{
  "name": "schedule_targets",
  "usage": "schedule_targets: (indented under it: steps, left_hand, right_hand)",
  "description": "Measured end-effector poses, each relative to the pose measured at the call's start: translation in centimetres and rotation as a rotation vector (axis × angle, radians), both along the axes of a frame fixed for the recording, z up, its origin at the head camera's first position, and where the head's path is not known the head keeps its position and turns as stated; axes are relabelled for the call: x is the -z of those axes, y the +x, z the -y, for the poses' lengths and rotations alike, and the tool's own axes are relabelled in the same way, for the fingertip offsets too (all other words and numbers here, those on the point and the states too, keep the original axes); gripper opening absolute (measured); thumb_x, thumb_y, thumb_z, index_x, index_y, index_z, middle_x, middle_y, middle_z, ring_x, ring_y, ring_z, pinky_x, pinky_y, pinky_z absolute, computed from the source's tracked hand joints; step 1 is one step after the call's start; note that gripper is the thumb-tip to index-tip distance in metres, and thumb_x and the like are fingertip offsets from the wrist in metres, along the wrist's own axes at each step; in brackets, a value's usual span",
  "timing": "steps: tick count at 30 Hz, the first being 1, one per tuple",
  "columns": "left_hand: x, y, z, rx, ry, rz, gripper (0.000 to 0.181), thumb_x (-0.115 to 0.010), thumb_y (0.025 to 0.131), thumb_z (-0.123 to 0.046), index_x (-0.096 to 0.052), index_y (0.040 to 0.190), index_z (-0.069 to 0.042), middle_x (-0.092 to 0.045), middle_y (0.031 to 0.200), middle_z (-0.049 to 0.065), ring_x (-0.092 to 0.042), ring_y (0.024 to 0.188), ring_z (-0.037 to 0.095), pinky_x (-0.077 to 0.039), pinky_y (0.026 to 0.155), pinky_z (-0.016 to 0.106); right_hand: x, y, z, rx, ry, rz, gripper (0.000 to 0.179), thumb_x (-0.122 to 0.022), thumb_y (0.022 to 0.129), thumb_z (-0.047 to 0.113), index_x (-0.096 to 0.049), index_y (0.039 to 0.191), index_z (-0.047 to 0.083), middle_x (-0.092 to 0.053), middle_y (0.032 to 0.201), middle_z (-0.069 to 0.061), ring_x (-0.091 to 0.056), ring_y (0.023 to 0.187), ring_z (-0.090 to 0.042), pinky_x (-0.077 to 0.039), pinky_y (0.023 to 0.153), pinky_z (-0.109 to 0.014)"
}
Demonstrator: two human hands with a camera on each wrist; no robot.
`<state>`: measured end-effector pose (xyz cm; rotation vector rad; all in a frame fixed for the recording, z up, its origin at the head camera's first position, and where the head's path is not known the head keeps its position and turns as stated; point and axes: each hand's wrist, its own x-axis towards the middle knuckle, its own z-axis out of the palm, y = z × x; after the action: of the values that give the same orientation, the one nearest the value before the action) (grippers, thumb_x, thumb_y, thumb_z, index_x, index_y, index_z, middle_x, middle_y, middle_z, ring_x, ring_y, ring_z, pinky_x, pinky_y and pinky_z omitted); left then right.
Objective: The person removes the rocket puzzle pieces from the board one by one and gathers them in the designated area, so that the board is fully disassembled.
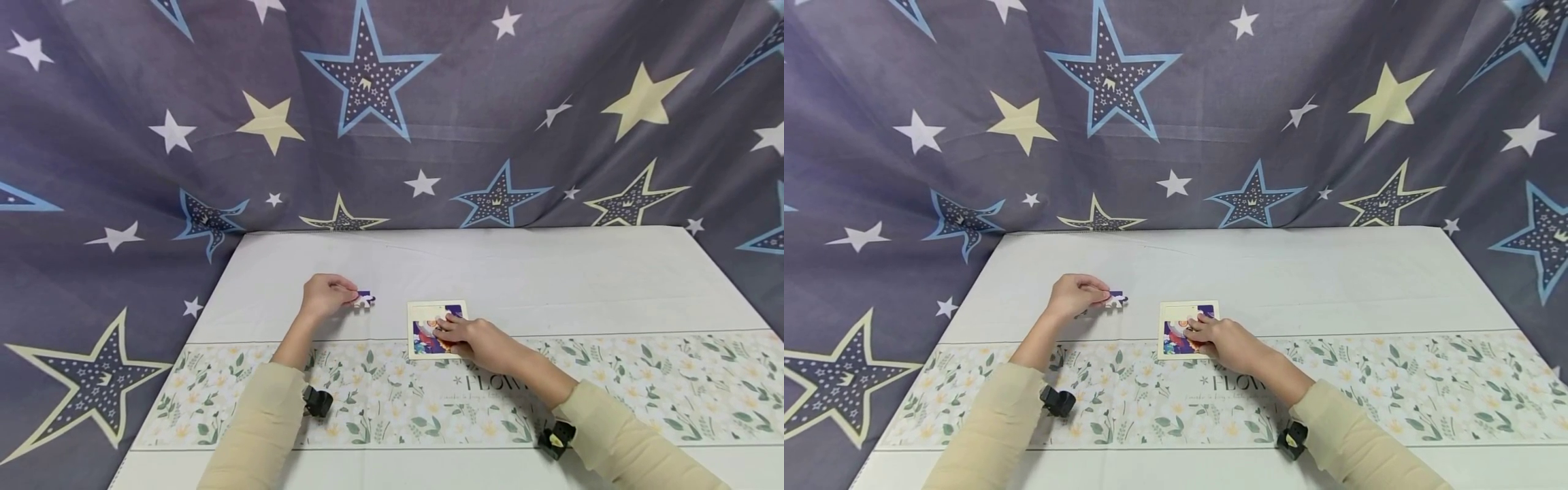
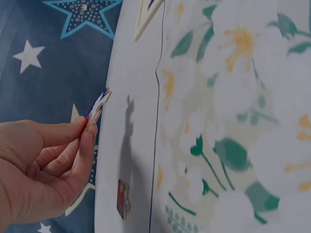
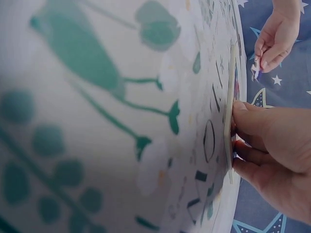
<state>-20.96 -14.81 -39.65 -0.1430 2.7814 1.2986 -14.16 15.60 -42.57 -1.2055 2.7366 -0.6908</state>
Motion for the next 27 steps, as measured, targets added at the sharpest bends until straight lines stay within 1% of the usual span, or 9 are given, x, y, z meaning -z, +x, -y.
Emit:
schedule_targets:
  steps: [3, 8, 10, 12, 16, 20, 23, 27]
  left_hand:
    - [0.4, -0.2, 0.3, 0.007, -0.044, -0.022, 0.013, -0.075, 0.079, -0.01, -0.075, 0.088, -0.002, -0.075, 0.072, 0.008, -0.061, 0.056, 0.005, -0.043, 0.062, 0.017]
    - [1.3, -0.5, 0.3, 0.042, -0.091, -0.027, 0.008, -0.073, 0.08, -0.005, -0.074, 0.085, 0.001, -0.073, 0.07, 0.011, -0.059, 0.052, 0.007, -0.041, 0.052, 0.018]
    - [1.5, -0.5, 0.1, 0.049, -0.118, -0.029, 0.006, -0.073, 0.08, -0.004, -0.074, 0.084, 0.0, -0.073, 0.072, 0.012, -0.057, 0.052, 0.007, -0.04, 0.051, 0.018]
    - [1.5, -0.5, 0.0, 0.051, -0.149, -0.035, 0.006, -0.074, 0.079, -0.004, -0.074, 0.083, 0.0, -0.072, 0.073, 0.012, -0.055, 0.053, 0.008, -0.04, 0.051, 0.018]
    - [1.6, -0.5, -0.3, 0.056, -0.199, -0.048, 0.005, -0.075, 0.079, -0.006, -0.075, 0.082, -0.002, -0.072, 0.075, 0.013, -0.059, 0.059, 0.014, -0.044, 0.057, 0.022]
    - [1.5, -0.5, -0.5, 0.065, -0.264, -0.056, 0.005, -0.076, 0.078, -0.006, -0.075, 0.082, -0.002, -0.073, 0.077, 0.012, -0.064, 0.066, 0.02, -0.05, 0.066, 0.03]
    - [1.3, -0.4, -0.6, 0.072, -0.308, -0.061, 0.005, -0.076, 0.078, -0.006, -0.075, 0.081, -0.003, -0.074, 0.078, 0.011, -0.066, 0.07, 0.022, -0.053, 0.071, 0.035]
    - [1.0, -0.3, -0.8, 0.076, -0.352, -0.058, 0.004, -0.076, 0.078, -0.006, -0.075, 0.081, -0.004, -0.075, 0.08, 0.01, -0.067, 0.072, 0.023, -0.053, 0.072, 0.036]
  right_hand:
    - [0.0, 0.0, 0.0, -0.001, -0.001, -0.006, 0.04, -0.063, 0.089, 0.003, -0.058, 0.129, 0.001, -0.054, 0.137, -0.02, -0.051, 0.128, -0.04, -0.048, 0.099, -0.049]
    - [0.1, 0.0, 0.0, 0.003, 0.001, -0.018, 0.04, -0.064, 0.089, 0.003, -0.059, 0.128, 0.001, -0.055, 0.136, -0.02, -0.051, 0.127, -0.04, -0.049, 0.097, -0.05]
    - [0.2, 0.0, -0.1, 0.004, -0.003, -0.014, 0.04, -0.064, 0.089, 0.003, -0.059, 0.128, 0.001, -0.055, 0.135, -0.02, -0.052, 0.128, -0.04, -0.049, 0.097, -0.05]
    - [0.2, 0.0, 0.0, 0.004, -0.005, -0.011, 0.039, -0.064, 0.089, 0.004, -0.059, 0.128, 0.001, -0.055, 0.135, -0.02, -0.052, 0.128, -0.039, -0.048, 0.098, -0.05]
    - [0.3, 0.0, -0.1, 0.008, -0.003, -0.011, 0.039, -0.064, 0.089, 0.004, -0.06, 0.127, 0.001, -0.055, 0.136, -0.019, -0.052, 0.128, -0.039, -0.048, 0.098, -0.049]
    - [0.4, -0.1, 0.0, 0.007, -0.004, -0.019, 0.038, -0.063, 0.089, 0.004, -0.06, 0.127, 0.001, -0.056, 0.135, -0.019, -0.052, 0.128, -0.038, -0.048, 0.098, -0.049]
    - [0.4, -0.1, 0.0, 0.009, -0.007, -0.022, 0.038, -0.064, 0.089, 0.004, -0.06, 0.127, 0.001, -0.056, 0.135, -0.02, -0.052, 0.127, -0.038, -0.048, 0.098, -0.049]
    - [0.4, -0.1, 0.0, 0.01, -0.015, -0.022, 0.038, -0.064, 0.089, 0.004, -0.06, 0.127, 0.002, -0.056, 0.135, -0.02, -0.052, 0.127, -0.039, -0.049, 0.097, -0.049]
